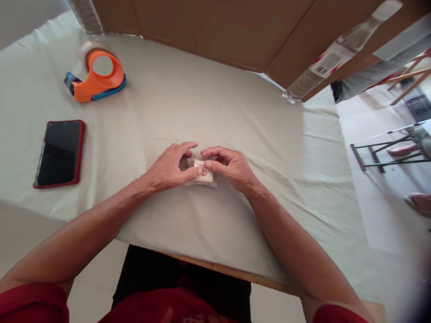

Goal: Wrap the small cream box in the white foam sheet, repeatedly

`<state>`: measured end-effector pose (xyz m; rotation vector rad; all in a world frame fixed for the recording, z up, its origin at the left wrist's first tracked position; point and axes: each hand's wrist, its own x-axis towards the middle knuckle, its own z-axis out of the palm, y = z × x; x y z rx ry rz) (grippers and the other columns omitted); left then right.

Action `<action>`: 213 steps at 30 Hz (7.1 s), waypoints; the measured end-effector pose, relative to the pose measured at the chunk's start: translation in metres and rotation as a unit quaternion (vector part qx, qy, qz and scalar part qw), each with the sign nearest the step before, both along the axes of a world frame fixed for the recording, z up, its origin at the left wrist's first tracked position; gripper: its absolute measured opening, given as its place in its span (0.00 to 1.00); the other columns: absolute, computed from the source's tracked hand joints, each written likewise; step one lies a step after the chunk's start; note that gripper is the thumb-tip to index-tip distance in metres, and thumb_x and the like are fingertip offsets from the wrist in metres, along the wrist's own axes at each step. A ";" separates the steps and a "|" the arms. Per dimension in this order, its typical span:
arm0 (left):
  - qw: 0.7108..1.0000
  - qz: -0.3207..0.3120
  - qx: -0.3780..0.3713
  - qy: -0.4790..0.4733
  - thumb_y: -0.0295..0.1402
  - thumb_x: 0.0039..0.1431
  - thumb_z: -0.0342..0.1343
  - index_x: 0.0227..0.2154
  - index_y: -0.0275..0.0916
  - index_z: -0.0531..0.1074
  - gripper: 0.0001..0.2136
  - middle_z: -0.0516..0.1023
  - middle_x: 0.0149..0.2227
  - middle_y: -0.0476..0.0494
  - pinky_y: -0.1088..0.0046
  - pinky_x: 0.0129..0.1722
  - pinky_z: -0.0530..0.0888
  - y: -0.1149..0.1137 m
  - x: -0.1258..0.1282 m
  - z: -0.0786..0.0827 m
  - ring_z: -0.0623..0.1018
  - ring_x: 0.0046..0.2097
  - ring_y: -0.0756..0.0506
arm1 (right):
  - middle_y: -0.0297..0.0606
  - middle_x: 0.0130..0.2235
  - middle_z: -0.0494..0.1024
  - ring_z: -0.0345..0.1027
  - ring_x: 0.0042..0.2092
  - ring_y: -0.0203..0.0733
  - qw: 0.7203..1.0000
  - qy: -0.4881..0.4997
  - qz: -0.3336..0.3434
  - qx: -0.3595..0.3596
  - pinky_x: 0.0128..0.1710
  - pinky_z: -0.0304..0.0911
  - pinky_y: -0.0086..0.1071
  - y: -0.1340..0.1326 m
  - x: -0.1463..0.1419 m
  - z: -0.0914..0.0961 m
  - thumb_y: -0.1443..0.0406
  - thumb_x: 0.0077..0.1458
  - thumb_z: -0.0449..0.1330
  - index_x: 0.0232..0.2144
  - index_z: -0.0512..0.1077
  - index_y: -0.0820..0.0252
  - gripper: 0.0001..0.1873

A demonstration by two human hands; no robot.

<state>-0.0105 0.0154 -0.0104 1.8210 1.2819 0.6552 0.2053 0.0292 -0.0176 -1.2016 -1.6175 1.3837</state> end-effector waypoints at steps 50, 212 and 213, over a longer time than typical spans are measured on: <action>0.931 0.106 -0.219 -0.273 0.43 0.51 0.64 0.26 0.38 0.72 0.13 0.74 0.25 0.51 0.74 0.29 0.72 0.007 0.007 -0.004 0.71 0.26 0.52 | 0.31 0.26 0.69 0.64 0.27 0.36 0.974 -0.019 -0.153 0.167 0.28 0.62 0.32 0.001 -0.006 0.035 0.47 0.60 0.60 0.29 0.70 0.54 0.19; 0.932 -0.096 0.153 0.314 0.59 0.59 0.53 0.69 0.34 0.55 0.43 0.54 0.72 0.29 0.45 0.70 0.47 0.017 -0.023 -0.018 0.51 0.73 0.28 | 0.55 0.70 0.60 0.51 0.71 0.60 0.849 -0.466 0.018 0.248 0.68 0.51 0.55 -0.040 0.003 -0.026 0.48 0.67 0.48 0.66 0.60 0.69 0.36; 0.930 -0.098 0.149 0.321 0.60 0.57 0.55 0.70 0.34 0.54 0.46 0.53 0.72 0.29 0.45 0.70 0.46 0.017 -0.023 -0.017 0.50 0.73 0.28 | 0.54 0.70 0.60 0.51 0.71 0.58 0.854 -0.458 0.015 0.246 0.68 0.51 0.54 -0.040 0.003 -0.026 0.50 0.68 0.47 0.66 0.60 0.68 0.34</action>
